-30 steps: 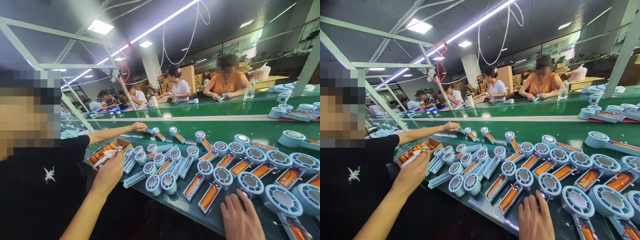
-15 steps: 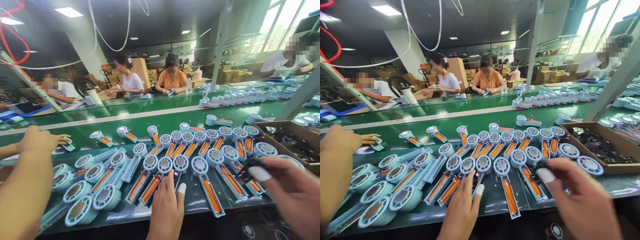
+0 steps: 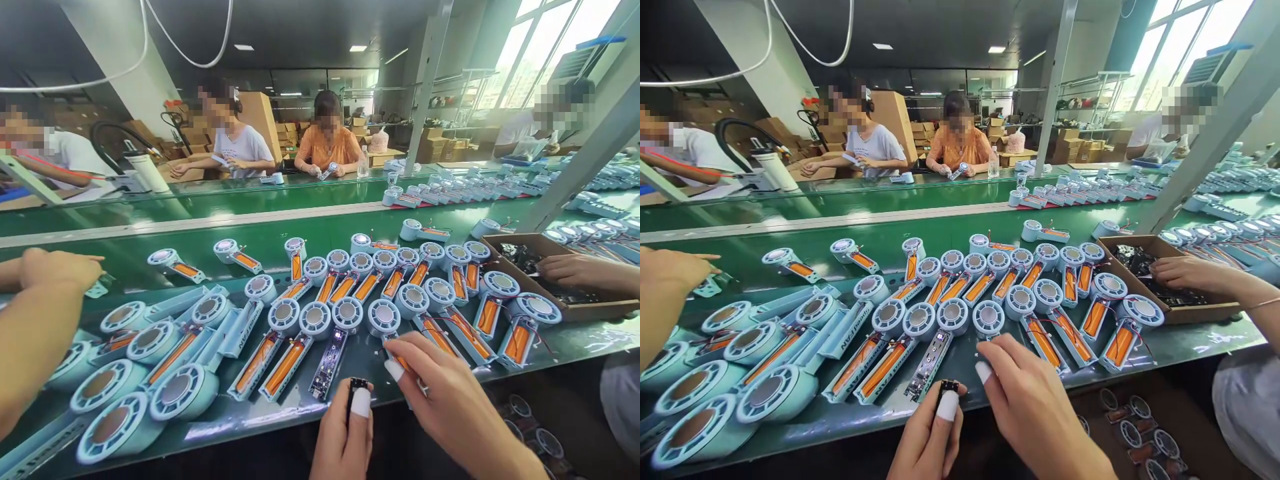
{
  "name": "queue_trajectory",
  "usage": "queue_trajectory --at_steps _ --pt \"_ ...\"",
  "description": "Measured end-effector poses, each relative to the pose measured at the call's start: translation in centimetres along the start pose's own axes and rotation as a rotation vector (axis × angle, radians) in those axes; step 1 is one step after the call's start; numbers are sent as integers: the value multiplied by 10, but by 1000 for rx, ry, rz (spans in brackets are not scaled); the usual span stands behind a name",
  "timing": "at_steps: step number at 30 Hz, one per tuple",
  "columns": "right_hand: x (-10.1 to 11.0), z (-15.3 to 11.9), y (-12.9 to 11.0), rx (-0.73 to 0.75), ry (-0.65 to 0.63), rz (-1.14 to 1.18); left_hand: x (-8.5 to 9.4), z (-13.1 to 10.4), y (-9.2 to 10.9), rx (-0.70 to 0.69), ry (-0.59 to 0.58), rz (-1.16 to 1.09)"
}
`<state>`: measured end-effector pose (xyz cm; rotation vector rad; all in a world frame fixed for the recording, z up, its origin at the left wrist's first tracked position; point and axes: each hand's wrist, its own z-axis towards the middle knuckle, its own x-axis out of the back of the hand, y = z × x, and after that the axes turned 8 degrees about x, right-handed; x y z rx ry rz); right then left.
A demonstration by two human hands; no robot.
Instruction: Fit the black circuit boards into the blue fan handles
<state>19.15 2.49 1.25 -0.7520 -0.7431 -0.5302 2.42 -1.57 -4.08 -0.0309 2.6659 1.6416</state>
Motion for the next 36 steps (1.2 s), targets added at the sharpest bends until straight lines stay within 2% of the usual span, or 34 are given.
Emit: queue_trajectory --at_steps 4,7,9,12,17,19,23,25,27,29,31,34,36 --pt "10 21 13 236 -284 -336 4 6 0 121 34 -83" --pt "8 25 16 295 -344 -413 3 7 5 99 20 -91" --pt "5 21 18 274 -312 -337 1 7 9 22 -25 -86" --pt "-1 10 22 195 -221 -101 -3 5 15 -41 -87 -97" --pt "-14 -5 23 -11 -20 145 -3 0 22 -46 6 -129" --pt "-17 -7 21 -72 34 184 1 1 25 -13 -77 -223" --pt "-20 -8 18 -163 105 206 11 10 32 97 -366 -558" --pt "-21 -9 18 -169 118 215 13 12 34 118 -405 -644" --pt "-22 -9 17 -154 119 220 11 10 33 64 -309 -600" --pt "-22 -10 16 -135 115 219 7 6 30 -27 -136 -403" --pt "-22 -10 15 -119 107 212 2 1 23 -53 -18 -170" --pt "-21 -10 14 -95 99 194 -5 -4 12 -56 87 35" --pt "-21 -10 14 -75 96 186 -8 -4 7 -118 155 104"
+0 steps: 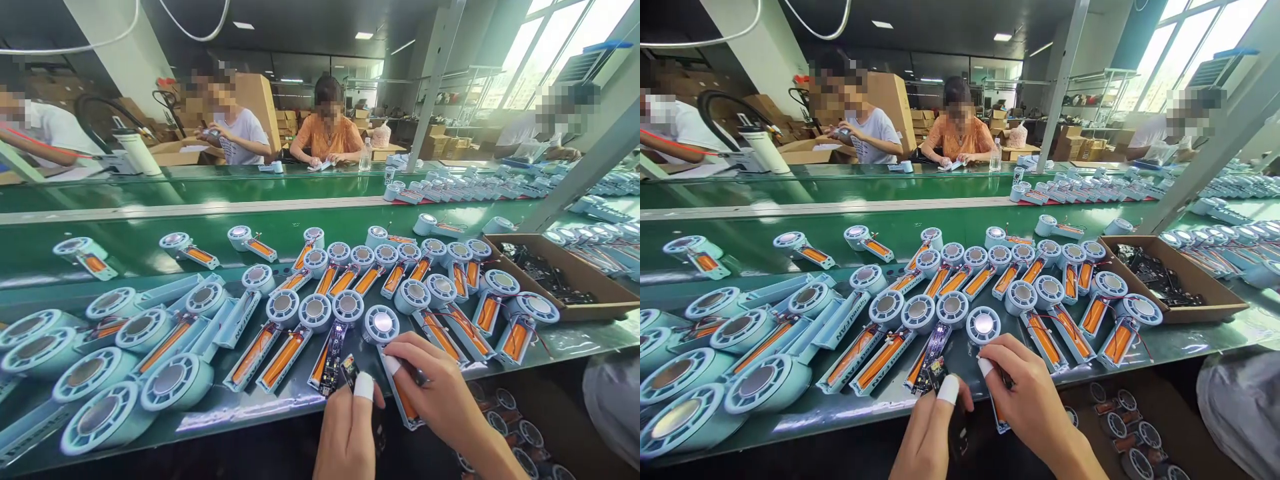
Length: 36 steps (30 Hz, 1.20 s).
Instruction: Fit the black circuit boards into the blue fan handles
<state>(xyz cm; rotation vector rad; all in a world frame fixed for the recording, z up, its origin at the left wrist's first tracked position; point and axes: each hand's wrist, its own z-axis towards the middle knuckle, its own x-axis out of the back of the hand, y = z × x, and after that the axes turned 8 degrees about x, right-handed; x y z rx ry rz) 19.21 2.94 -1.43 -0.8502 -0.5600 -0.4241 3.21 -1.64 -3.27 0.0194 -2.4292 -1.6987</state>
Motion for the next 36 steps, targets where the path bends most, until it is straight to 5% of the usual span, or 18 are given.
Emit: queue_trajectory --at_steps 11,23,36 --pt "10 8 -4 277 -143 -334 -3 18 5 -41 -146 108" --pt "9 15 -11 285 -251 -436 0 28 4 -187 -167 374" --pt "9 14 -16 289 -272 -471 1 26 -27 -661 19 815"
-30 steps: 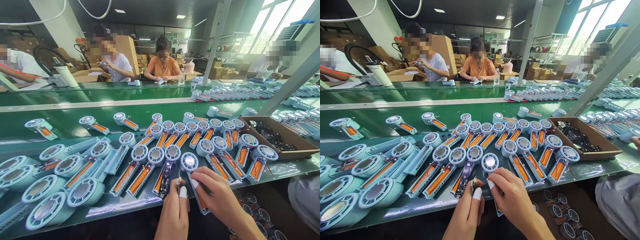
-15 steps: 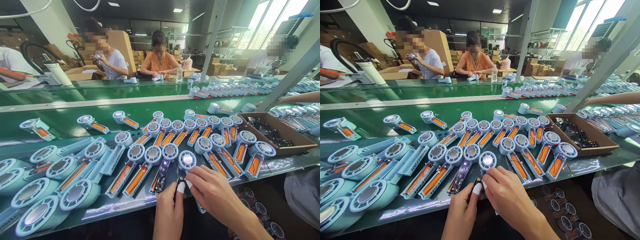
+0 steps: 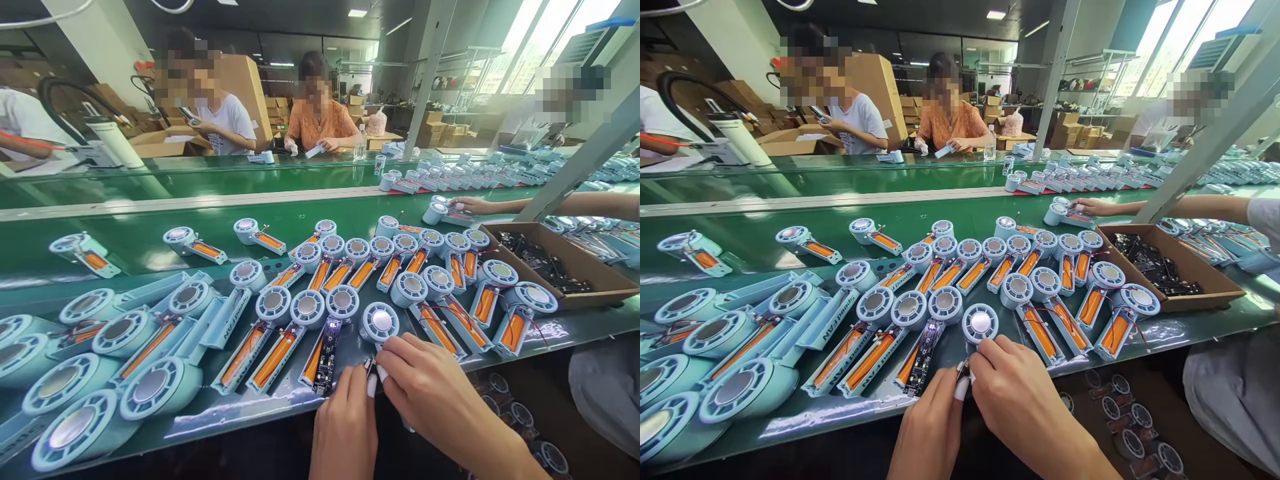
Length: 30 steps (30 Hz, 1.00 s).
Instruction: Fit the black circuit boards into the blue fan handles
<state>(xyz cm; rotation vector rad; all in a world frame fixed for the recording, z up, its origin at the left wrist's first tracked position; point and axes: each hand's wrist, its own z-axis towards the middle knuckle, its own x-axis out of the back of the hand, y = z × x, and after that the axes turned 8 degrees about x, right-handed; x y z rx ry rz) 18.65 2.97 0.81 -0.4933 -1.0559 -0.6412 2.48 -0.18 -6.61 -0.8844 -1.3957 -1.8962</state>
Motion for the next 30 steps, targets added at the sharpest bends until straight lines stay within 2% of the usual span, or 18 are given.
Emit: queue_trajectory --at_steps 3,5,12,18,22,25,28,30 --pt "1 -1 1 8 -7 -7 -1 -2 2 -14 7 40" --pt "3 -2 4 -9 -44 51 4 0 5 27 -26 5" --pt "5 -8 19 -130 -162 418 35 13 16 89 -268 -230" --pt "10 -9 26 -127 -212 529 36 16 14 122 -308 -400" --pt "1 -12 33 -7 -162 600 36 15 13 114 -332 -411" --pt "-8 -14 34 17 -74 591 37 15 13 101 -312 -395" --pt "-7 -17 31 -20 8 603 36 14 14 102 -265 -390" --pt "-1 -21 28 -132 84 636 33 12 14 135 -211 -402"
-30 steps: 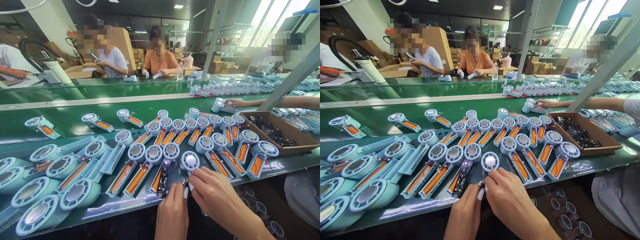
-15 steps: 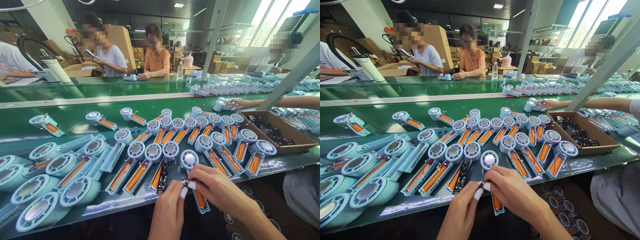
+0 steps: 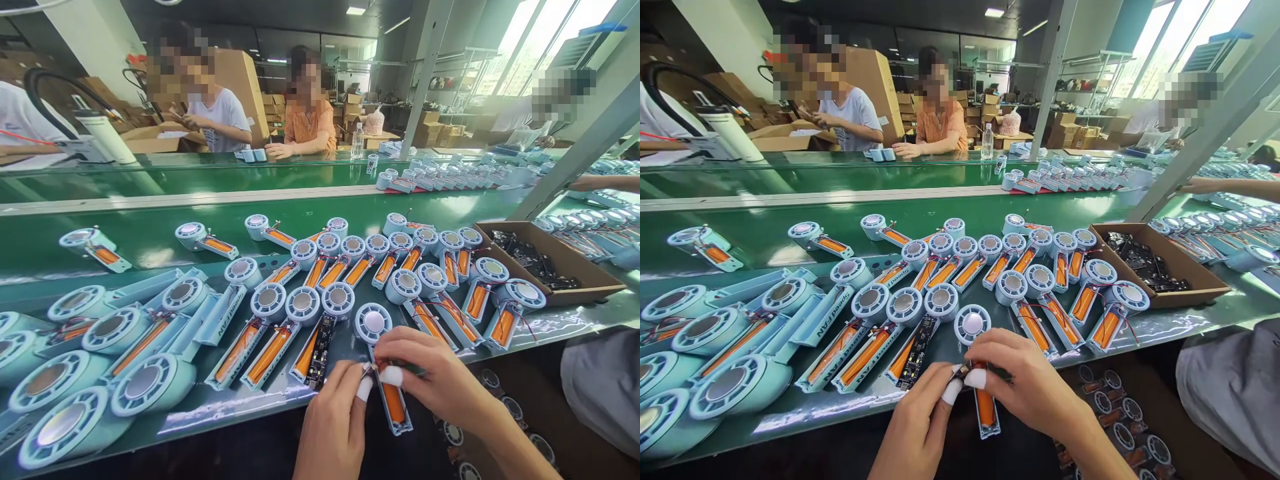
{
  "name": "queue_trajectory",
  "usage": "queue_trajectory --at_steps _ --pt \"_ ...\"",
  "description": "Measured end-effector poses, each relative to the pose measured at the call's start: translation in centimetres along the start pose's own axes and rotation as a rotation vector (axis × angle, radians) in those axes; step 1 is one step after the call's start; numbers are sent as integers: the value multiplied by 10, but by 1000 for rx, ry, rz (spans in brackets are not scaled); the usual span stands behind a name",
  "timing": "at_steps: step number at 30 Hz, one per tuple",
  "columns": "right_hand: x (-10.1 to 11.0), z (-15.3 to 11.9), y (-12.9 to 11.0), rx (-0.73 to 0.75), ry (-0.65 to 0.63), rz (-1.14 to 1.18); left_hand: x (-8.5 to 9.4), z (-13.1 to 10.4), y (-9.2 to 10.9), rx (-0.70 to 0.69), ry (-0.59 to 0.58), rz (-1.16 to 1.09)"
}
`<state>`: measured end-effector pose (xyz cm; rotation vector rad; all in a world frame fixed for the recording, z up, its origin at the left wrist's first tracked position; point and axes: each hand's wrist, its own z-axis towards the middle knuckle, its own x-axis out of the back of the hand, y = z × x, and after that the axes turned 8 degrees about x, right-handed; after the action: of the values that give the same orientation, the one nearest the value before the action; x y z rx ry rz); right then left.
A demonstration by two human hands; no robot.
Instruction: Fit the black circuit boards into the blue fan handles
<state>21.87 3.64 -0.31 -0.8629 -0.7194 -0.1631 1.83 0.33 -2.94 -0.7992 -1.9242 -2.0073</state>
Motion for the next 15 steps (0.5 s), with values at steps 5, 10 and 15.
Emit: queue_trajectory --at_steps 5,10,15 --pt "4 -21 -13 -417 239 -105 -14 -7 -8 70 200 9" --pt "-3 -42 -19 -401 1 -162 -25 -12 -12 113 318 16" --pt "-2 -46 -25 -280 -30 -193 -21 -12 -9 53 299 75"
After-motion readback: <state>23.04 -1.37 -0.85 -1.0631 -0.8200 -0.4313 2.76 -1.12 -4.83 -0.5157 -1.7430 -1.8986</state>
